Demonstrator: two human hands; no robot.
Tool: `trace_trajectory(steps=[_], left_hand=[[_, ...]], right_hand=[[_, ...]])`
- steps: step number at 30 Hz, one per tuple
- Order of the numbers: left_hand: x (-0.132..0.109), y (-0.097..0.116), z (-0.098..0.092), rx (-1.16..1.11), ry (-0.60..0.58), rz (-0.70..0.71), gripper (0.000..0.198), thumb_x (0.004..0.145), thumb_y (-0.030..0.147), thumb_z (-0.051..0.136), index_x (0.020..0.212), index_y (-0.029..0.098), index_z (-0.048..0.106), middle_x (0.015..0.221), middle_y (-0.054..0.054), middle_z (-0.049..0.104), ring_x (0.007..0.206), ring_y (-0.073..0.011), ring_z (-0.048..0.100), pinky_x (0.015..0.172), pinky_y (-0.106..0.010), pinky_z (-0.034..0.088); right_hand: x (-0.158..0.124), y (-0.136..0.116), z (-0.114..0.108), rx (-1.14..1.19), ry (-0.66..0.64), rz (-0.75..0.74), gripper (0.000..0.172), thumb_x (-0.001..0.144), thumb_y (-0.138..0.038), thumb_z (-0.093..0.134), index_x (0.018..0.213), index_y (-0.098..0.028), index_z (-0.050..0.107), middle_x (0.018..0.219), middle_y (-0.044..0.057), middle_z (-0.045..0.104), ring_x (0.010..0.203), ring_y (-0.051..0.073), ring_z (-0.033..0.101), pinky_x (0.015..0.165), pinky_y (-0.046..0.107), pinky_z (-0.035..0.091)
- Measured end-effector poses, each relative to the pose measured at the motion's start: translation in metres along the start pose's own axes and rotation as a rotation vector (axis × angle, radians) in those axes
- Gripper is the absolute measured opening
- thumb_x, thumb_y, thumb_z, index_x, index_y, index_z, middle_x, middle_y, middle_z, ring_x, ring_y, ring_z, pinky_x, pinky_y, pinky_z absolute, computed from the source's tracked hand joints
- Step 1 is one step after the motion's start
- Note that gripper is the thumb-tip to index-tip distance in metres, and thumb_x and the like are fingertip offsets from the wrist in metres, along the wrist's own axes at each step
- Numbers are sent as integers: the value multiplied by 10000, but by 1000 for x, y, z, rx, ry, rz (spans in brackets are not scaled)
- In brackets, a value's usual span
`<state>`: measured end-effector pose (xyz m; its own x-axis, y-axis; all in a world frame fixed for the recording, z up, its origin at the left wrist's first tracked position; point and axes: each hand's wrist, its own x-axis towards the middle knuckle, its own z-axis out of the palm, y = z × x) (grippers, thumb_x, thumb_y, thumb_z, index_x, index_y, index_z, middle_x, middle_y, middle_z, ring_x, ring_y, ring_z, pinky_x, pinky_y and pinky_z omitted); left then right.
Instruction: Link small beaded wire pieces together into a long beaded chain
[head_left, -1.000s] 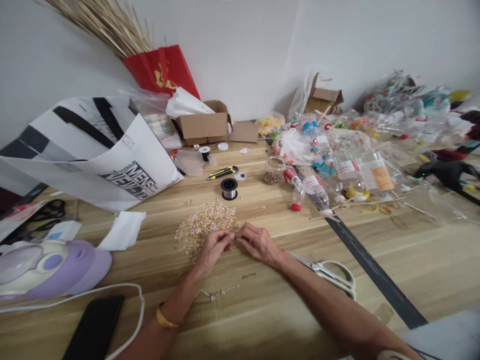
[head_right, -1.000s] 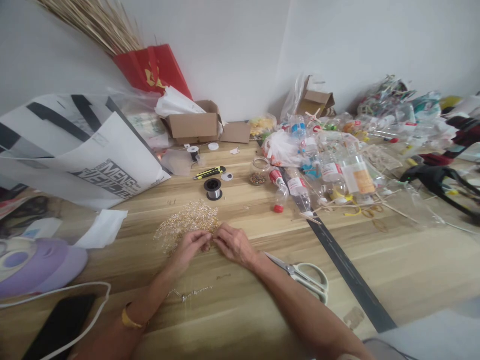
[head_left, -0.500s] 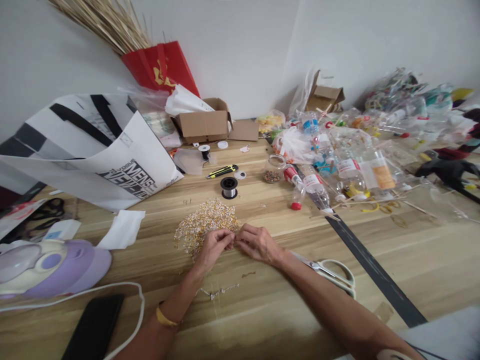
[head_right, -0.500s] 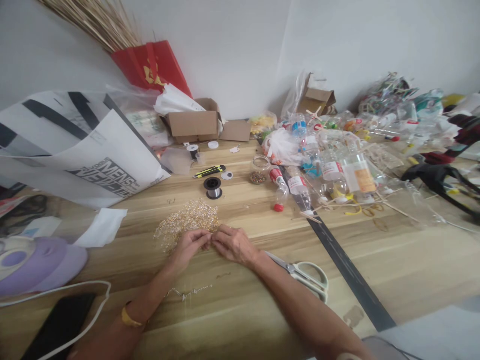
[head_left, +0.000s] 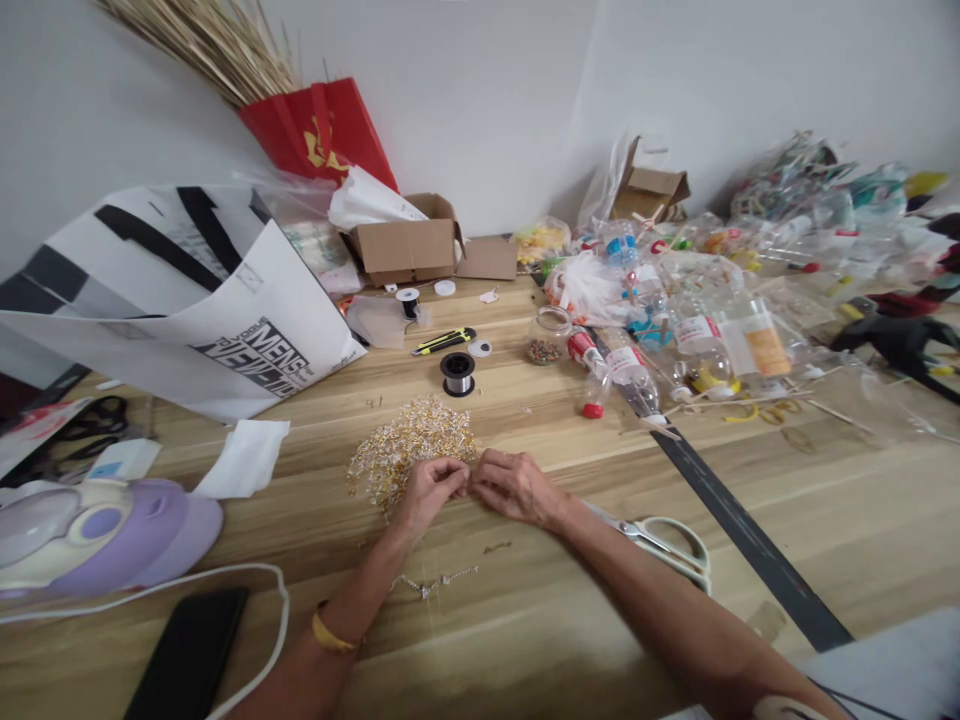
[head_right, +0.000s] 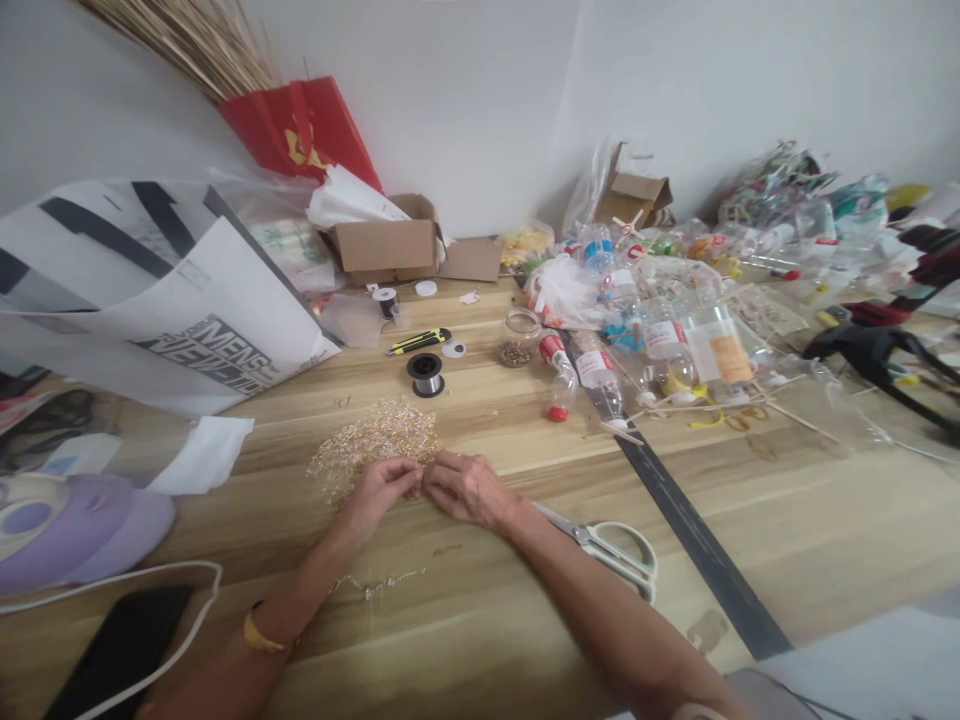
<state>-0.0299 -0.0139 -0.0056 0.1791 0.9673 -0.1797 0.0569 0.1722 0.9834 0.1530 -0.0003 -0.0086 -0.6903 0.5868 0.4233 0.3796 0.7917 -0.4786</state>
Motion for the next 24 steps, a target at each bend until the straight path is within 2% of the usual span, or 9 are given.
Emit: trace_trajectory(steps=[7,16,21,24], left_hand=[[1,2,1,-27,13,-36,220,621,327,712,615,124,628,515,16,567,504,-95,501,529,-219,407],[4,-3,-1,-43,32,-52,213,617,314,724,670,122,649,525,18,579,506,-93,507,527,-211,412],[2,-2,-1,19,25,-25,198,652,312,702,699,125,655,556,11,582,524,-98,512,531,-210,412],[2,-1,-1,63,46,51,174,660,298,688,684,129,657,623,-9,605,572,-109,535,543,-210,420]], right_hand=[[0,0,-1,55,5,7,165,926,-210,462,870,-172,612,822,54,612,722,133,577,645,222,433],[2,1,-1,197,104,41,96,875,-194,513,848,-166,601,737,30,574,619,116,519,572,221,401],[3,1,-3,263,142,105,88,861,-195,538,828,-157,610,689,8,538,578,100,486,540,212,374],[2,2,-2,302,142,156,95,860,-209,550,819,-156,618,687,3,532,582,98,482,541,210,373]])
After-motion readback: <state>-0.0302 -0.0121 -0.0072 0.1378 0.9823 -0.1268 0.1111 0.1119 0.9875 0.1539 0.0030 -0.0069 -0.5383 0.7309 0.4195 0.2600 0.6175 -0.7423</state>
